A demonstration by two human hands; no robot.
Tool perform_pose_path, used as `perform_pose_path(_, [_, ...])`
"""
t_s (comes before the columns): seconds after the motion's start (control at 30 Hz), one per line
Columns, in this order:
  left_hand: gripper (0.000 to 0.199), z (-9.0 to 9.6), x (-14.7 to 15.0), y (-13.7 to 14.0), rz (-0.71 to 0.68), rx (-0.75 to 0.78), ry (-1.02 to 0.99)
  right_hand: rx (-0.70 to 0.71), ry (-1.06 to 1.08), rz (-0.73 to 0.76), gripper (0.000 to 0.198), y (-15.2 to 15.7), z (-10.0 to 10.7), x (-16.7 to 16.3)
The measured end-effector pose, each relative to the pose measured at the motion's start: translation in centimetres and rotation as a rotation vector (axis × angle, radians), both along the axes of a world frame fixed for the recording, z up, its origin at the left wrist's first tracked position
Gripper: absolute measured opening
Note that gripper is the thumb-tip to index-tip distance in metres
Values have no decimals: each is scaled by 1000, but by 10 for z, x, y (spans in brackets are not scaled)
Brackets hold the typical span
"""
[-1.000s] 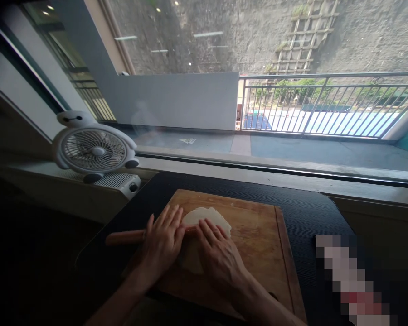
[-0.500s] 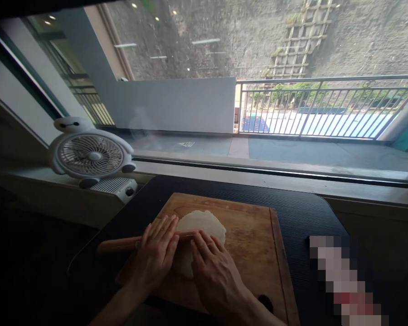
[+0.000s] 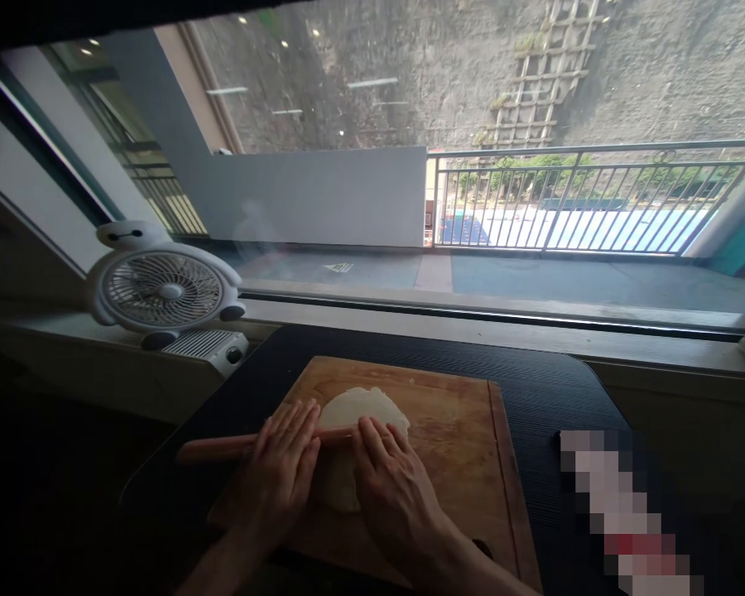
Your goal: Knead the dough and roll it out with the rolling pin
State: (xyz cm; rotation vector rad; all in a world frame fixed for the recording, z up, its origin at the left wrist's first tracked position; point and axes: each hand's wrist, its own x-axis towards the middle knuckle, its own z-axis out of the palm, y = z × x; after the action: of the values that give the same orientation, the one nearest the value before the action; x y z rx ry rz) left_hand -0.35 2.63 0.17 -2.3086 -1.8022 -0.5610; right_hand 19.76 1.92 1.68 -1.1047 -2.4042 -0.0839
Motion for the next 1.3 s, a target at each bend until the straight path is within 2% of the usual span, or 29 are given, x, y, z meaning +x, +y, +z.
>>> perform_pose_path(0.03, [50,-3,0,-5,12,24,-6,-17,2,1,46,1,0,1])
perform_pose_path(0.1, [50,0,5,8,63,25,-10,-46,11,-28,44,15,0,-2])
perform_pose_path(0.27, [44,28,26,107,111,-46,-2,-48,25,-160,39,56,4,-14])
perform_pose_path(0.33, [42,34,34,125,106,-42,-8,-41,30,-139,39,53,10,-12])
perform_pose_path(0.4, [41,31,39,114,103,-29,-15,-52,46,-90,40,38,15,-4])
perform_pose_path(0.47, [41,21,39,84,99,-15,-24,-79,76,-61,40,21,19,13])
perform_pose_path(0.53, [40,13,36,54,94,-9,-40,-111,104,-79,40,10,19,34])
perform_pose_path(0.6, [41,11,34,42,92,-34,-46,-139,125,-137,38,9,17,55])
perform_pose_path(0.67, [41,15,37,55,82,-80,-31,-168,142,-189,36,17,12,69])
perform_pose_path(0.77, [35,29,51,102,45,-135,-1,-222,172,-222,35,33,6,74])
perform_pose_path(0.83, [33,37,62,123,16,-154,7,-250,176,-222,35,39,3,74])
perform_pose_path(0.9, [33,40,66,121,-16,-150,16,-270,168,-226,35,38,0,78])
perform_pose_path(1.07, [39,20,48,45,13,-73,-27,-271,155,-261,34,24,-9,115])
perform_pose_path(1.13, [38,15,42,32,34,-65,-68,-263,151,-265,34,24,-12,129])
perform_pose_path(1.2, [37,17,45,43,20,-87,-64,-268,151,-272,35,30,-12,135])
perform_pose_path(1.3, [36,28,63,90,-59,-130,-9,-284,171,-264,36,44,-5,127])
